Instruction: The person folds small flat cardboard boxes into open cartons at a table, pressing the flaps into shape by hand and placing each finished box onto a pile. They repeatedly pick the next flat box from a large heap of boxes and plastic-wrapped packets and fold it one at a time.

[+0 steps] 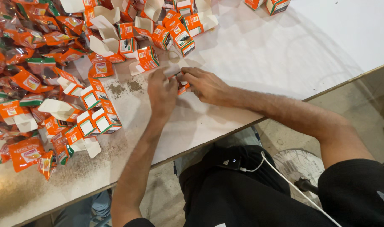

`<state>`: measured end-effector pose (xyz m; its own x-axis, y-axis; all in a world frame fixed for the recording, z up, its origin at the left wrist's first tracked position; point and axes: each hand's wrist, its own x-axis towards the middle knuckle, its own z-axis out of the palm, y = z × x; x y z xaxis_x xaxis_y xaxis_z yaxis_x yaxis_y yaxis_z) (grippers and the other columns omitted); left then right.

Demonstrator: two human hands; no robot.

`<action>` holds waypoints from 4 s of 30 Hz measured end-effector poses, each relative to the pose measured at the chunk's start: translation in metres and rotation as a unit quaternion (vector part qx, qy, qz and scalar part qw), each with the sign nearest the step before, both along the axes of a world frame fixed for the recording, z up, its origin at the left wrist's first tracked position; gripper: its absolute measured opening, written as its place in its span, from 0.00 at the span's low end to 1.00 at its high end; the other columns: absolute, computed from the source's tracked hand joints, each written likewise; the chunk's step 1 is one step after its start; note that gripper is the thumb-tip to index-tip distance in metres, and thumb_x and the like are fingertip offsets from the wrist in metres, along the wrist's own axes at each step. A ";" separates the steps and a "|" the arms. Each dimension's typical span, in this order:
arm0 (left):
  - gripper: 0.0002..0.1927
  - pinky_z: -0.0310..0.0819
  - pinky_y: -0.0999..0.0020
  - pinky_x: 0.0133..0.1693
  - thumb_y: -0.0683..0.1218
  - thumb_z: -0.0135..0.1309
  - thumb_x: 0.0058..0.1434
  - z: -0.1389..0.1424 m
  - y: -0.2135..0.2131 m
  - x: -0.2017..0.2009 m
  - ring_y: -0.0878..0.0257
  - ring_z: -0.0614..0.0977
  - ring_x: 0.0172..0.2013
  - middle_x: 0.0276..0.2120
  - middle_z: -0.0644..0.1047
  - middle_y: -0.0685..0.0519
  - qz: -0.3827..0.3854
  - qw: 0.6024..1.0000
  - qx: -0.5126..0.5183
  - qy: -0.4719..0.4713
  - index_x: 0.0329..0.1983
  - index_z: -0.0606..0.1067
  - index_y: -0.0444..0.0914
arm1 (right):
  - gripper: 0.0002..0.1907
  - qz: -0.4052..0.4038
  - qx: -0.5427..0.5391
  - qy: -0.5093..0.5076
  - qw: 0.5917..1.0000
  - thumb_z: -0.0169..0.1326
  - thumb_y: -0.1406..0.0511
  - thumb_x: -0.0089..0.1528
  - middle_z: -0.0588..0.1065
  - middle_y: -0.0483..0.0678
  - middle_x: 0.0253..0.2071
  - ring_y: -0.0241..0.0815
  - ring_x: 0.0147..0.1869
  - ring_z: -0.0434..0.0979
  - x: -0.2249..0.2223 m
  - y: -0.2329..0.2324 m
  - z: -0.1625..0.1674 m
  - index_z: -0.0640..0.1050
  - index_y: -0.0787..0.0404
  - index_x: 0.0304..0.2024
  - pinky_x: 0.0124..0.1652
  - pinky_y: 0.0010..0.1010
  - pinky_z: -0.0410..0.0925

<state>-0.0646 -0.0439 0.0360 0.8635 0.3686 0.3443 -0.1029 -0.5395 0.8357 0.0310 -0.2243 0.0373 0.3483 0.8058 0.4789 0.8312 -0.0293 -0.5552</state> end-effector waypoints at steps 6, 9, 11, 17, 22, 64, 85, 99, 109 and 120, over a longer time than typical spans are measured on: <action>0.16 0.72 0.54 0.63 0.38 0.60 0.63 0.014 -0.005 -0.021 0.43 0.76 0.64 0.60 0.76 0.39 -0.120 0.968 0.188 -0.110 0.54 0.75 0.31 | 0.25 -0.002 -0.016 0.131 0.991 0.58 0.69 0.66 0.76 0.60 0.48 0.65 0.53 0.78 0.000 -0.003 0.000 0.60 0.66 0.58 0.45 0.50 0.71; 0.14 0.72 0.54 0.64 0.38 0.61 0.63 0.019 -0.004 -0.023 0.43 0.75 0.65 0.61 0.75 0.39 -0.111 0.970 0.192 -0.099 0.50 0.76 0.32 | 0.26 0.006 -0.003 0.111 0.994 0.59 0.68 0.66 0.76 0.61 0.48 0.67 0.52 0.77 -0.001 -0.001 0.002 0.59 0.66 0.59 0.44 0.51 0.71; 0.10 0.73 0.55 0.64 0.38 0.60 0.65 0.019 -0.005 -0.021 0.43 0.76 0.65 0.61 0.76 0.40 -0.098 0.980 0.144 -0.098 0.49 0.76 0.33 | 0.27 0.018 0.016 0.110 0.994 0.60 0.69 0.64 0.76 0.62 0.49 0.67 0.53 0.77 0.000 -0.001 0.005 0.60 0.65 0.58 0.45 0.51 0.72; 0.07 0.67 0.52 0.67 0.42 0.59 0.69 0.011 -0.003 -0.027 0.41 0.71 0.69 0.65 0.73 0.38 -0.131 0.959 0.233 -0.092 0.47 0.76 0.35 | 0.22 0.043 0.033 0.046 0.997 0.59 0.73 0.60 0.72 0.61 0.58 0.65 0.58 0.75 -0.002 -0.006 0.011 0.68 0.62 0.55 0.51 0.50 0.71; 0.08 0.52 0.42 0.68 0.41 0.54 0.66 0.026 0.030 -0.021 0.38 0.65 0.69 0.66 0.70 0.36 -0.190 0.914 0.348 -0.091 0.47 0.77 0.36 | 0.17 0.040 0.000 0.004 0.999 0.60 0.72 0.60 0.70 0.59 0.61 0.63 0.61 0.72 -0.002 -0.002 0.010 0.69 0.60 0.49 0.53 0.48 0.70; 0.30 0.65 0.58 0.73 0.30 0.50 0.63 0.014 0.050 0.008 0.43 0.72 0.69 0.66 0.70 0.40 -0.165 0.916 0.343 -0.125 0.69 0.65 0.37 | 0.45 -0.013 0.011 0.096 0.995 0.63 0.60 0.65 0.69 0.64 0.64 0.64 0.66 0.71 0.012 0.009 -0.002 0.53 0.66 0.75 0.62 0.49 0.67; 0.18 0.76 0.51 0.46 0.30 0.61 0.60 0.038 0.036 -0.028 0.43 0.81 0.49 0.49 0.77 0.41 0.038 0.930 0.266 -0.252 0.51 0.71 0.33 | 0.34 -0.072 -0.016 0.183 0.980 0.73 0.60 0.50 0.79 0.56 0.47 0.53 0.50 0.80 0.019 0.002 0.000 0.76 0.62 0.57 0.51 0.42 0.71; 0.08 0.52 0.39 0.67 0.41 0.61 0.60 0.039 -0.022 -0.007 0.32 0.61 0.67 0.62 0.65 0.39 0.032 0.918 0.379 -0.116 0.43 0.79 0.39 | 0.40 -0.040 0.001 0.118 0.992 0.73 0.56 0.52 0.76 0.59 0.46 0.59 0.51 0.77 0.019 0.002 -0.008 0.73 0.66 0.61 0.50 0.47 0.70; 0.14 0.81 0.69 0.34 0.34 0.51 0.61 0.016 -0.016 0.022 0.61 0.82 0.37 0.41 0.77 0.42 0.032 0.968 -0.245 0.051 0.48 0.65 0.37 | 0.36 -0.042 0.038 0.126 0.990 0.70 0.61 0.54 0.75 0.56 0.57 0.58 0.60 0.76 0.010 0.002 -0.005 0.69 0.62 0.61 0.55 0.44 0.71; 0.03 0.77 0.66 0.30 0.37 0.58 0.66 -0.005 0.035 0.014 0.66 0.76 0.28 0.31 0.77 0.48 -0.122 0.912 -0.385 0.077 0.40 0.75 0.32 | 0.30 -0.011 0.055 0.012 0.998 0.71 0.66 0.52 0.73 0.58 0.59 0.61 0.62 0.74 0.012 0.003 -0.001 0.77 0.61 0.56 0.57 0.45 0.70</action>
<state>-0.0507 -0.0090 0.0311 0.9682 0.2408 -0.0672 0.0087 0.2362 0.9717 0.0427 -0.2213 0.0363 0.3778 0.7409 0.5554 0.8179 0.0141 -0.5752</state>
